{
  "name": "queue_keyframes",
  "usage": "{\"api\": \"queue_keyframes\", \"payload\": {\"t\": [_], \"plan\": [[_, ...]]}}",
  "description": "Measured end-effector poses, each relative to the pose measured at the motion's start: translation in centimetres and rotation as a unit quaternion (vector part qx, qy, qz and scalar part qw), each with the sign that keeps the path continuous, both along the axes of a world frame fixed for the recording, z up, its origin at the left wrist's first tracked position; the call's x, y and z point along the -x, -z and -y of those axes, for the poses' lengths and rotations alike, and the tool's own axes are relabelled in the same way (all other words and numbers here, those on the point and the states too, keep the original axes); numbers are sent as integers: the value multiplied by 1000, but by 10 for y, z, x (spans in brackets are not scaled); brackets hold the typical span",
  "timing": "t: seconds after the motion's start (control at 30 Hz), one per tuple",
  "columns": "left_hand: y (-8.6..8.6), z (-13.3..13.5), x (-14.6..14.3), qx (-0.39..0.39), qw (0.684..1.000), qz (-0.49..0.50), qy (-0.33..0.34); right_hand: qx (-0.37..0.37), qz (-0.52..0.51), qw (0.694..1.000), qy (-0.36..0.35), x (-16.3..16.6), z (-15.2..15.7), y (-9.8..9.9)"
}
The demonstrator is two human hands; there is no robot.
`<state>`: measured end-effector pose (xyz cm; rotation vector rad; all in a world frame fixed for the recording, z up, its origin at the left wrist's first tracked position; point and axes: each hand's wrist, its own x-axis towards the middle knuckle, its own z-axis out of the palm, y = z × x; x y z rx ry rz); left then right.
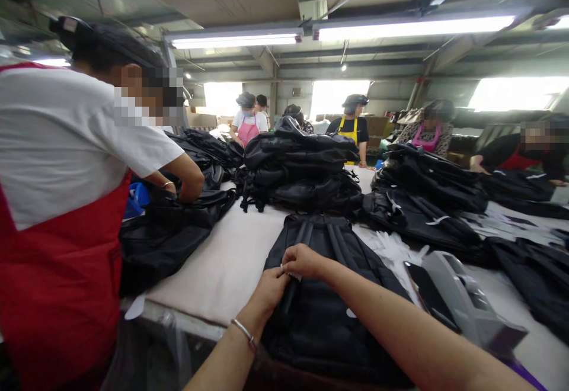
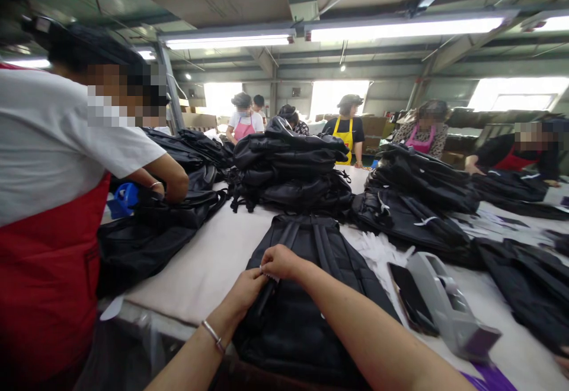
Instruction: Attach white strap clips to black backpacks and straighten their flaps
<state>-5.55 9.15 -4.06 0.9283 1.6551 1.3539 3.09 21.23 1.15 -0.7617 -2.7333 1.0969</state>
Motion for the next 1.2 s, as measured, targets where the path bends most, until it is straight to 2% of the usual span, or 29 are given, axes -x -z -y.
{"api": "queue_keyframes", "payload": {"t": [0.13,0.23,0.33,0.53,0.6,0.7,0.87,1.03,1.2], "plan": [[1,0,2,3,1000,-16,-5,-80,19,997,4,-3,-1,-9],[0,1,3,0,1000,-19,16,-145,29,989,-13,-3,3,-19],[0,0,6,6,999,-40,33,-178,69,981,-30,2,11,-29],[-1,-15,11,36,975,-219,32,-222,81,972,6,25,22,-38],[-3,-16,9,49,969,-239,27,-212,67,975,-4,28,20,-37],[-5,-12,6,43,976,-210,32,-174,35,984,-8,20,11,-32],[-6,-4,5,24,983,-181,13,-149,13,982,113,-5,-10,-22],[-10,0,3,-1,985,-171,7,-74,60,987,131,-9,-2,-8],[-11,-2,10,7,990,-139,-4,-46,50,987,142,-1,4,2]]}}
